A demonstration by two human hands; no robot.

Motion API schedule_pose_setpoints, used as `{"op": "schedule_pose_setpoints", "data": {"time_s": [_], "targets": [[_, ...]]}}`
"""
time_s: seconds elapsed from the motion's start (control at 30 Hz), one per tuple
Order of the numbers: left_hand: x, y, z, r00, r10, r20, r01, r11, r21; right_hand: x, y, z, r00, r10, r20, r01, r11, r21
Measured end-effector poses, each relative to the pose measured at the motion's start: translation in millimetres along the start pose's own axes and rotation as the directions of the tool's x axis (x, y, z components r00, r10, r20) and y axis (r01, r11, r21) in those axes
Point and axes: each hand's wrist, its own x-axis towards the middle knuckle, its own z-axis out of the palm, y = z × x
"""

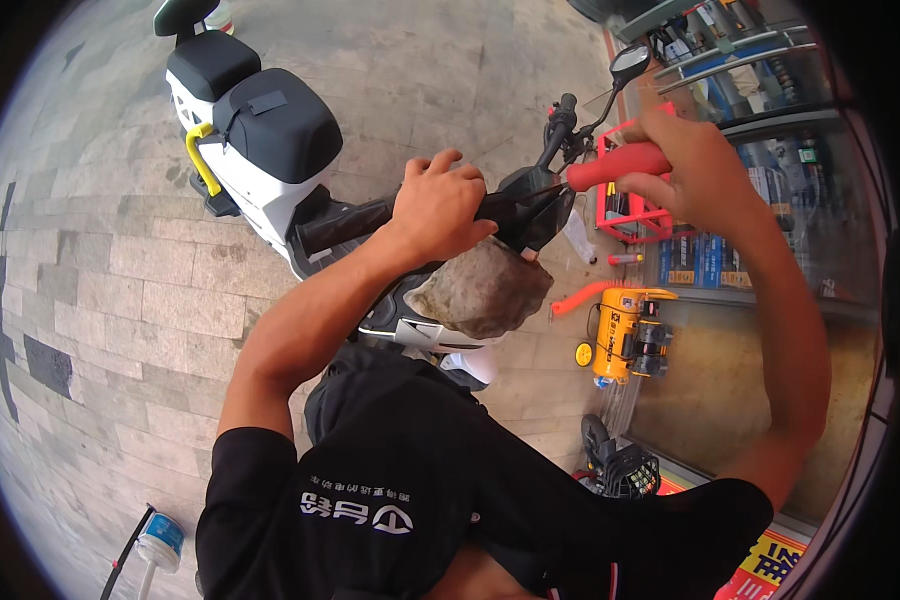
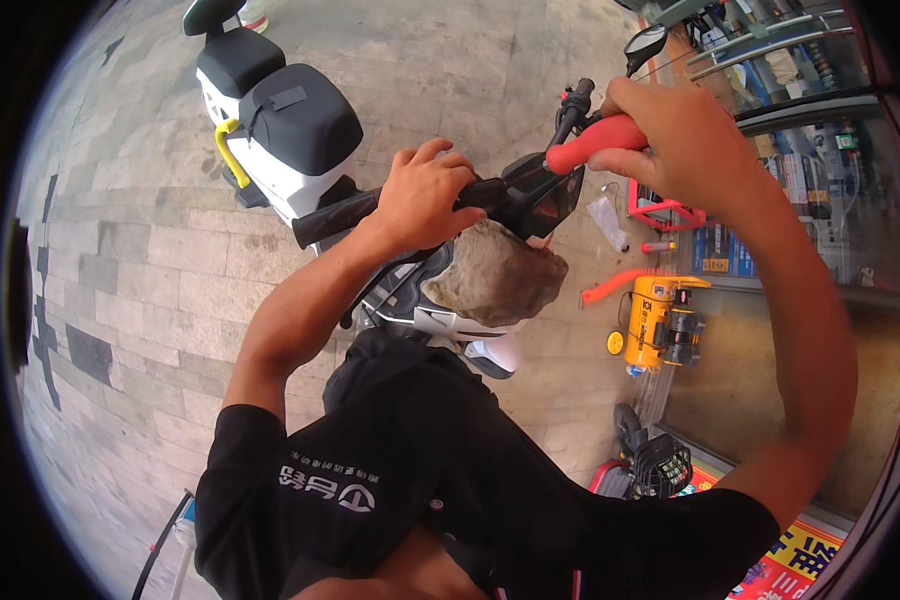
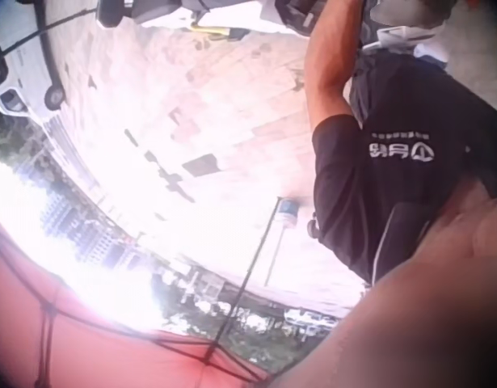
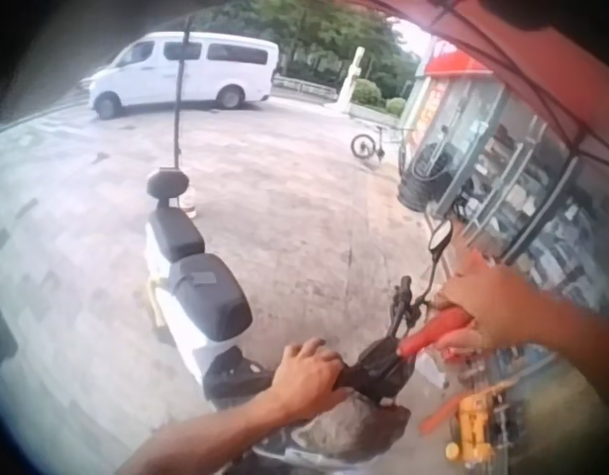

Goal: The person uses a screwdriver and wrench to adjust and tighten components on the handlebars of a white electric scooter. They remove and reattach a side mirror, then tighten the mirror mount and handlebar controls.

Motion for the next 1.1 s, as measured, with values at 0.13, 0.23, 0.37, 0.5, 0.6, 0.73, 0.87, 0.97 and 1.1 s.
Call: {"op": "schedule_pose_setpoints", "data": {"time_s": [0.13,0.23,0.37,0.5,0.6,0.73,0.87,0.97,1.1], "targets": [[2,1,-1,1.000,0.002,0.027,-0.002,1.000,-0.010,2,-10,-3,0.999,0.036,0.034,-0.034,0.997,-0.063],[2,2,-3,0.999,-0.013,0.041,0.013,1.000,-0.010,9,-18,-7,0.984,-0.176,0.006,0.174,0.971,-0.163],[3,1,-3,0.999,-0.007,0.038,0.008,1.000,-0.017,19,-13,-8,0.975,0.188,0.118,-0.178,0.980,-0.089],[2,2,-4,0.999,-0.010,0.036,0.011,1.000,-0.026,27,-9,-8,0.957,0.263,0.121,-0.257,0.964,-0.061],[2,3,-4,0.999,-0.019,0.046,0.020,1.000,-0.021,28,-8,-11,0.985,-0.139,0.104,0.160,0.959,-0.232],[2,3,-3,0.999,-0.023,0.042,0.024,0.999,-0.025,25,-11,-4,0.979,-0.190,0.070,0.201,0.958,-0.204],[2,1,-2,0.999,-0.013,0.031,0.014,0.999,-0.037,22,-11,9,0.944,0.327,0.030,-0.322,0.940,-0.109],[3,2,-3,0.999,-0.017,0.042,0.019,0.999,-0.037,17,-9,7,0.952,0.304,0.040,-0.302,0.952,-0.045],[4,4,-4,0.998,-0.029,0.059,0.031,0.999,-0.026,12,-8,2,0.967,-0.254,-0.004,0.238,0.914,-0.329]]}}
